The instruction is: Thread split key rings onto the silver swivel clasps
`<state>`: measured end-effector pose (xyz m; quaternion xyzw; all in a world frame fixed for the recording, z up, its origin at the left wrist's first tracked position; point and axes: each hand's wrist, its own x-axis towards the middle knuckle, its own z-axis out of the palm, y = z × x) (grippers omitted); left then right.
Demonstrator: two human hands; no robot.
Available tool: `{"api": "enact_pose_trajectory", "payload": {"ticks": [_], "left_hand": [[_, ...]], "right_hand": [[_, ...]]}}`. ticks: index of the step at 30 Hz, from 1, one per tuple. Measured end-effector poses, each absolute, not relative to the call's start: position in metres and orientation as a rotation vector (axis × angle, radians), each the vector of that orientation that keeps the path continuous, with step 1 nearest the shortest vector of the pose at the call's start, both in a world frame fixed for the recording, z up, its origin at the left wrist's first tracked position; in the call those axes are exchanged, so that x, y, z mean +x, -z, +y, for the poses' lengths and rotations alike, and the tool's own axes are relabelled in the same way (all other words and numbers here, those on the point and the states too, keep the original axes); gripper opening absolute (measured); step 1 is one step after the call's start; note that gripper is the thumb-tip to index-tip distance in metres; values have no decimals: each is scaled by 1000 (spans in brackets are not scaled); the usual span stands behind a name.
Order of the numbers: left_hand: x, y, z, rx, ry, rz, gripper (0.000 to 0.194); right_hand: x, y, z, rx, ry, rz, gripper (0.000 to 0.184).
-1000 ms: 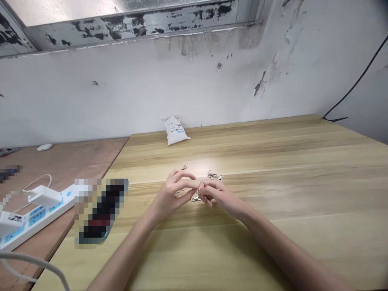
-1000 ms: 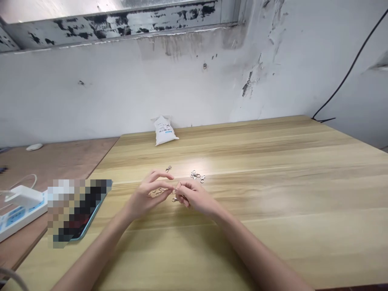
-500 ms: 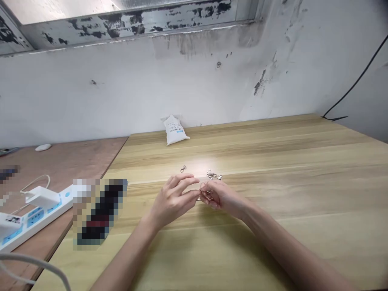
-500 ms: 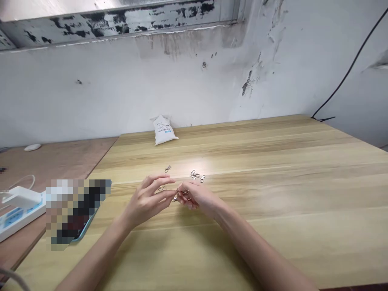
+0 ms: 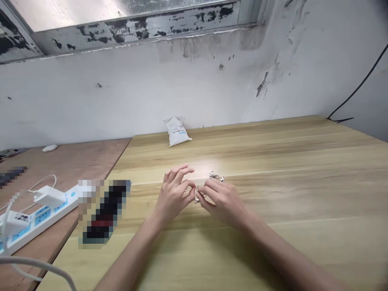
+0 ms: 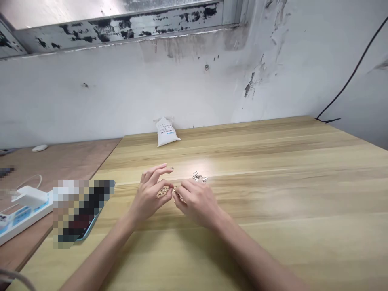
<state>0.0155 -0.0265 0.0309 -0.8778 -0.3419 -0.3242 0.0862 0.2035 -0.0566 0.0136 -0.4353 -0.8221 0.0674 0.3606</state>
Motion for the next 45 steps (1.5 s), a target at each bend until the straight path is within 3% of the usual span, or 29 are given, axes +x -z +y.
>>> {"api": "enact_pose_trajectory", "payload": {"ticks": [3, 10, 13, 25, 28, 36, 45], "left_hand": [[13, -30, -24, -2622, 957, -1100, 10], [14, -32, -27, -2617, 1047, -1005, 11], [16, -32, -29, -2607, 1049, -970, 10], [16, -35, -31, -2628, 1036, -953, 13], [16, -34, -30, -2645, 992, -975, 12], [10, -27, -27, -2940, 788, -1334, 11], [0, -28, -21, -2970, 719, -1341, 13]], "right_hand": [[210, -13, -57, -931, 16, -2328, 21], [212, -10, -49, -1172, -160, -2076, 23], [213, -5, -46, -1140, -248, -2127, 14], [209, -2, -47, -1102, -414, -2124, 14], [215, 3, -42, -1085, -305, -2122, 13], [210, -9, -49, -882, 439, -2244, 14], [207, -8, -51, -842, 385, -2164, 14]]}}
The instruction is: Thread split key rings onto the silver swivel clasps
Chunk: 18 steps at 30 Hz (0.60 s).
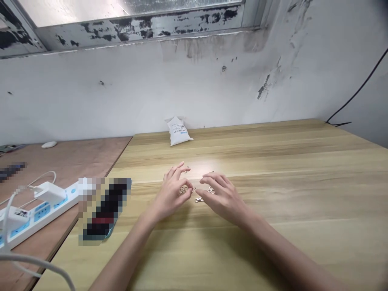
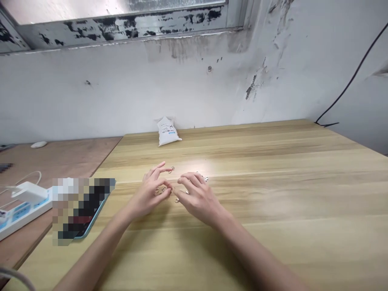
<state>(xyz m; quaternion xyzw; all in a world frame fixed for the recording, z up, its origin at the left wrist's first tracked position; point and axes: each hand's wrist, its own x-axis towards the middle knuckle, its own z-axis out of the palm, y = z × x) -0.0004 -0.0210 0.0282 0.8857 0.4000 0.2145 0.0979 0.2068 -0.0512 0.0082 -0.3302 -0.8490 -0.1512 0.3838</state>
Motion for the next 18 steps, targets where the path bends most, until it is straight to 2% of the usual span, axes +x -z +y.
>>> {"api": "enact_pose_trajectory", "payload": {"ticks": [5, 11, 18], "left_hand": [[3, -26, -21, 2818, -739, 1109, 14], [7, -29, -25, 3001, -864, 977, 14], [10, -34, -29, 3018, -911, 878, 13]], "right_hand": [[211, -7, -44, -1060, 50, -2101, 15], [214, -4, -43, -1075, -224, -2303, 17], [214, -10, -45, -1032, -335, -2290, 13]]}}
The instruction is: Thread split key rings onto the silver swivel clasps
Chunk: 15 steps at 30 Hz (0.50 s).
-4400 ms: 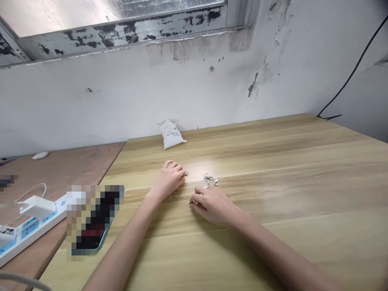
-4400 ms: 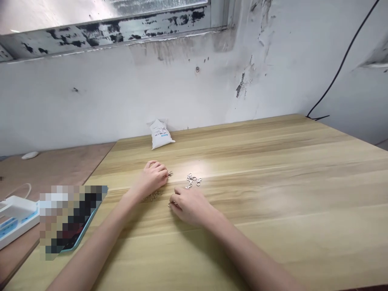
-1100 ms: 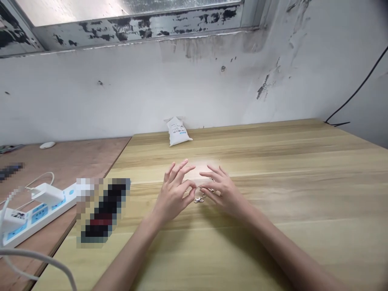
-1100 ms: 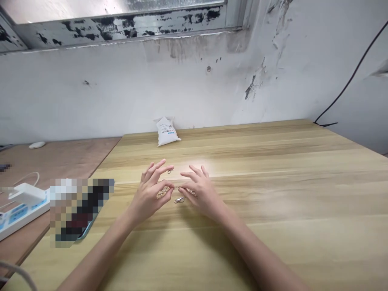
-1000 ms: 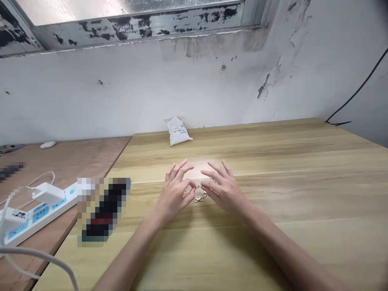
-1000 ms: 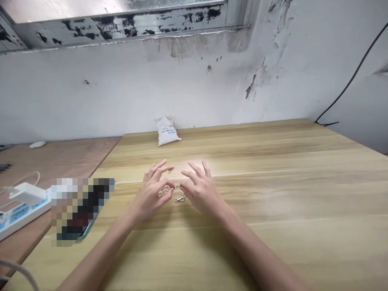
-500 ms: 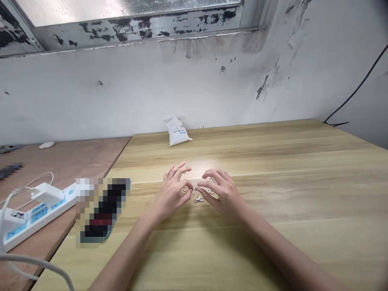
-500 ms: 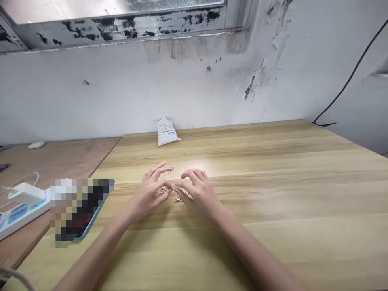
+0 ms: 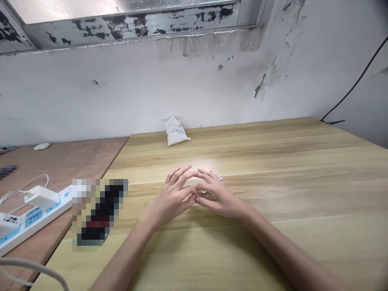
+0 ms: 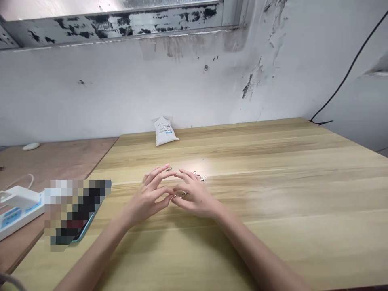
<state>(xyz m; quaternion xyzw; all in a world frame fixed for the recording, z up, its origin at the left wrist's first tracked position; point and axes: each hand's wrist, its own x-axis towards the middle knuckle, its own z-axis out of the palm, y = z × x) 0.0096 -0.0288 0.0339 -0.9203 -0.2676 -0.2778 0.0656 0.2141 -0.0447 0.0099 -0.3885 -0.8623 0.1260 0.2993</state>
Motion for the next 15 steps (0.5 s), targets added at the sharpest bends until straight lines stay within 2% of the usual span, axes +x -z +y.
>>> {"api": "enact_pose_trajectory", "payload": {"ticks": [10, 15], "left_hand": [[9, -33, -28, -2747, 825, -792, 12], [11, -29, -27, -2655, 788, -941, 14]], "right_hand": [[222, -5, -42, -987, -500, -2262, 15], [216, -4, -42, -1046, -263, -2269, 15]]}}
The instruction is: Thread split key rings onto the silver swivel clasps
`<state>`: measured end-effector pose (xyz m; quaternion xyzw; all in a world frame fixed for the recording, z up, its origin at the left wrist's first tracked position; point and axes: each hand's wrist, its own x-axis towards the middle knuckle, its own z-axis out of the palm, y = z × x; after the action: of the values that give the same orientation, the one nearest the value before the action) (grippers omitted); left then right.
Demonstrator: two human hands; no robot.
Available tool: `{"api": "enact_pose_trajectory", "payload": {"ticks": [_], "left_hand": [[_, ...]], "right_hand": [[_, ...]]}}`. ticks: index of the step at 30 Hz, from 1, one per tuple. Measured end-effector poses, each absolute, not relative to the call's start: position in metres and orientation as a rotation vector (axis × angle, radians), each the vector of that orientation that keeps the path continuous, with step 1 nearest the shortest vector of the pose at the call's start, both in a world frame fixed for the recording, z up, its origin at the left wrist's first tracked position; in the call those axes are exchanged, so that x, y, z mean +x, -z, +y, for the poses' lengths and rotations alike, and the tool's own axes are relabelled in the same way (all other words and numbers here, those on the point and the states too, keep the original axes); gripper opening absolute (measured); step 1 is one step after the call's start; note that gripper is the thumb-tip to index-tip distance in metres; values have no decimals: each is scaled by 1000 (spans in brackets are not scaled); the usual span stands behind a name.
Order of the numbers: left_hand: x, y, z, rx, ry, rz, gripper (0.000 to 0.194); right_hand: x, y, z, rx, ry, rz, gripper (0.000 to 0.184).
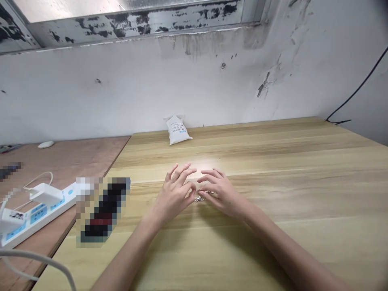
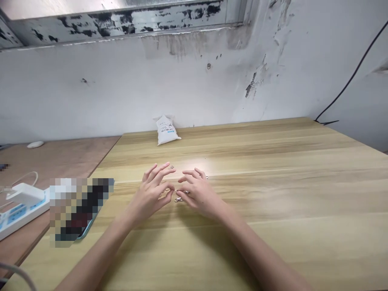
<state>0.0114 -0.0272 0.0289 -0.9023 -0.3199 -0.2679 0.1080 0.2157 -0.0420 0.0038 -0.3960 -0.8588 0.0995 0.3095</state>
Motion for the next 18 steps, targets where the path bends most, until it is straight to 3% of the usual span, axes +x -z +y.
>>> {"api": "enact_pose_trajectory", "payload": {"ticks": [11, 18], "left_hand": [[19, -22, -29, -2583, 786, -1083, 12], [15, -23, -29, -2617, 797, -1191, 11]], "right_hand": [[201, -2, -47, -1100, -76, -2224, 18], [194, 2, -54, -1118, 434, -2288, 19]]}}
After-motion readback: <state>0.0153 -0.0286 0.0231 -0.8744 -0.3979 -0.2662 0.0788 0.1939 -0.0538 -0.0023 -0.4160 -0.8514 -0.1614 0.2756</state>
